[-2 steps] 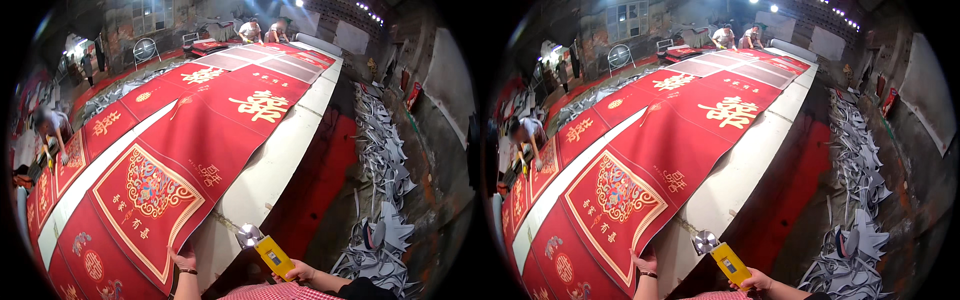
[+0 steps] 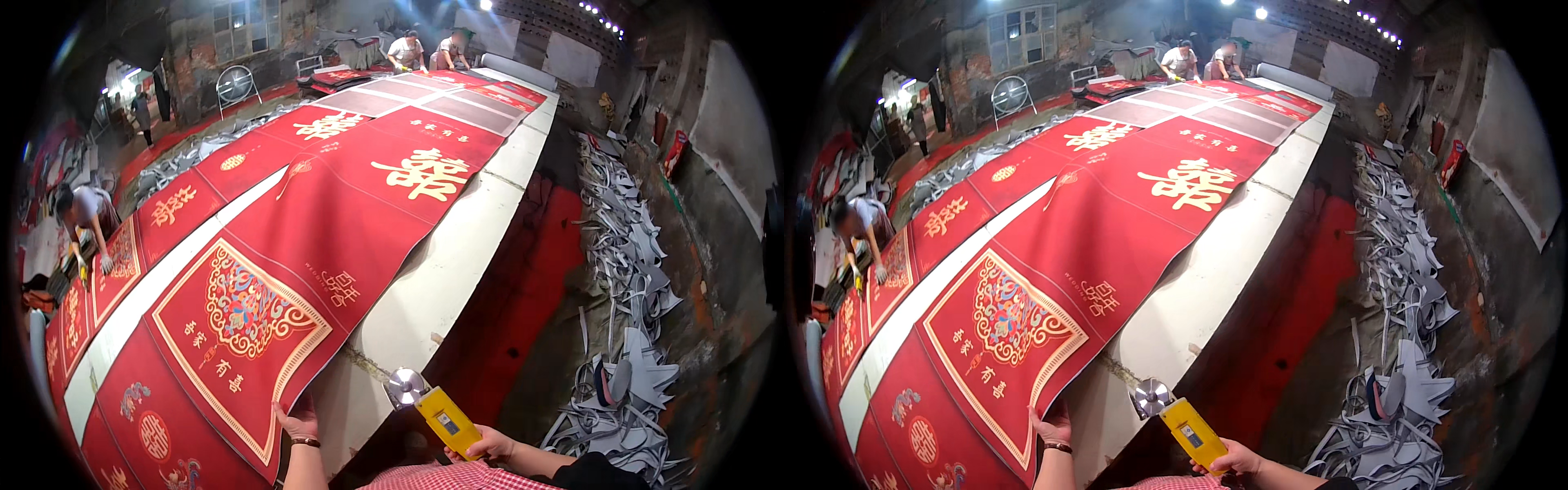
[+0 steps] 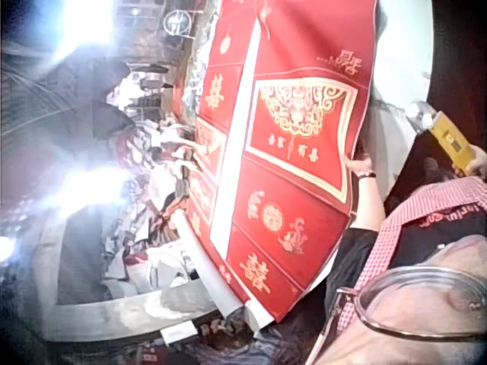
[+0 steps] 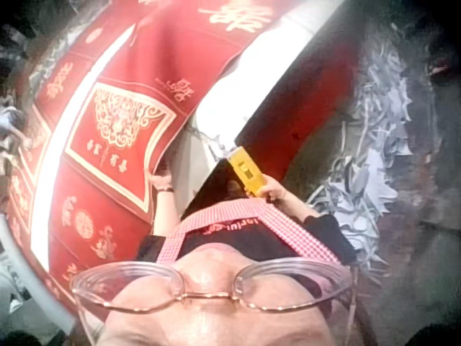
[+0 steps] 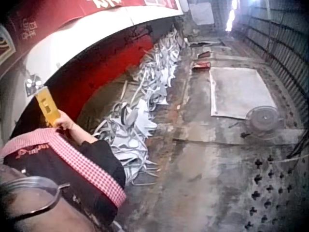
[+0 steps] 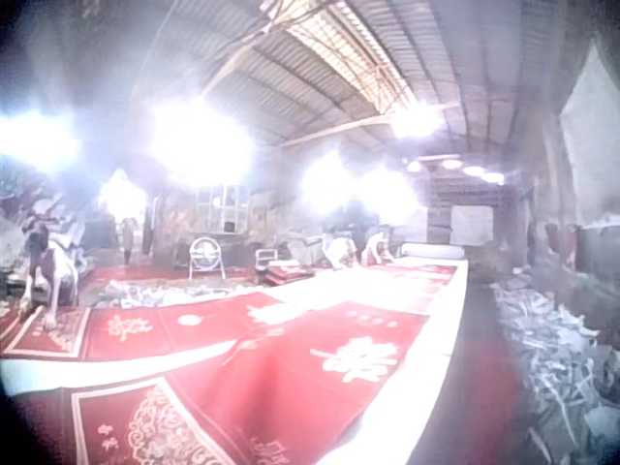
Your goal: The person uses a yellow electric cutter to trim the edges of large red printed sheets on a long table, moving along the table and clearing away cut strips by hand.
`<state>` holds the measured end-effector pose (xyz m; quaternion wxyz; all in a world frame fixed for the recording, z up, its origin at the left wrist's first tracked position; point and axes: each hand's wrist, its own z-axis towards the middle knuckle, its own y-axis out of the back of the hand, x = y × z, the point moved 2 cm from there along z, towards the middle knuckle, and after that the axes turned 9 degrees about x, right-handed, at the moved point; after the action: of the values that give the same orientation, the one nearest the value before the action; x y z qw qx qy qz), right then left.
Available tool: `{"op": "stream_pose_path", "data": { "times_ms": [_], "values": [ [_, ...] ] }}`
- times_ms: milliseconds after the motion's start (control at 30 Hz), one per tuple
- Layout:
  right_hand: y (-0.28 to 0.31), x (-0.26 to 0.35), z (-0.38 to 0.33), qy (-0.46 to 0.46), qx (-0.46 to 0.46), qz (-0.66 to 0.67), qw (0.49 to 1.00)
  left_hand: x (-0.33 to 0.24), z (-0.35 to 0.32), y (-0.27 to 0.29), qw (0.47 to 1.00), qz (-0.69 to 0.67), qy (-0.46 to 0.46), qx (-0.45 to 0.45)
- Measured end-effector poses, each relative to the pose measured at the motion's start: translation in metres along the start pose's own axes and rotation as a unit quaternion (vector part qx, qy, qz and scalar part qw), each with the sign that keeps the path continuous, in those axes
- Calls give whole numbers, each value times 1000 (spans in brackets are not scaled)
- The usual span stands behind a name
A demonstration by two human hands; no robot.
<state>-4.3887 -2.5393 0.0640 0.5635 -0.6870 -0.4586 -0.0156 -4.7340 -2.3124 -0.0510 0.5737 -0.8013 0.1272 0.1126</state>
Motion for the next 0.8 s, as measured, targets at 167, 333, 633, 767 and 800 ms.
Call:
{"op": "stream_pose_path", "data": {
  "times_ms": [167, 333, 633, 767, 800],
  "values": [
    [1, -7, -25, 16, -25, 11, 1000, -44, -15, -81, 954, 298, -29, -17],
    [-41, -21, -34, 49, -48, -32, 997, -93, -24, -235, 849, 484, -100, 185],
    [-101, -51, -80, 183, -76, -33, 980, -59, -157, -102, 819, 540, 21, 192],
    [-105, -62, -93, 197, -124, -44, 971, 10, -157, 0, 815, 513, 266, 35],
    [-106, -64, -93, 190, -132, -44, 972, 23, -153, 12, 834, 471, 285, 43]
  ]
}}
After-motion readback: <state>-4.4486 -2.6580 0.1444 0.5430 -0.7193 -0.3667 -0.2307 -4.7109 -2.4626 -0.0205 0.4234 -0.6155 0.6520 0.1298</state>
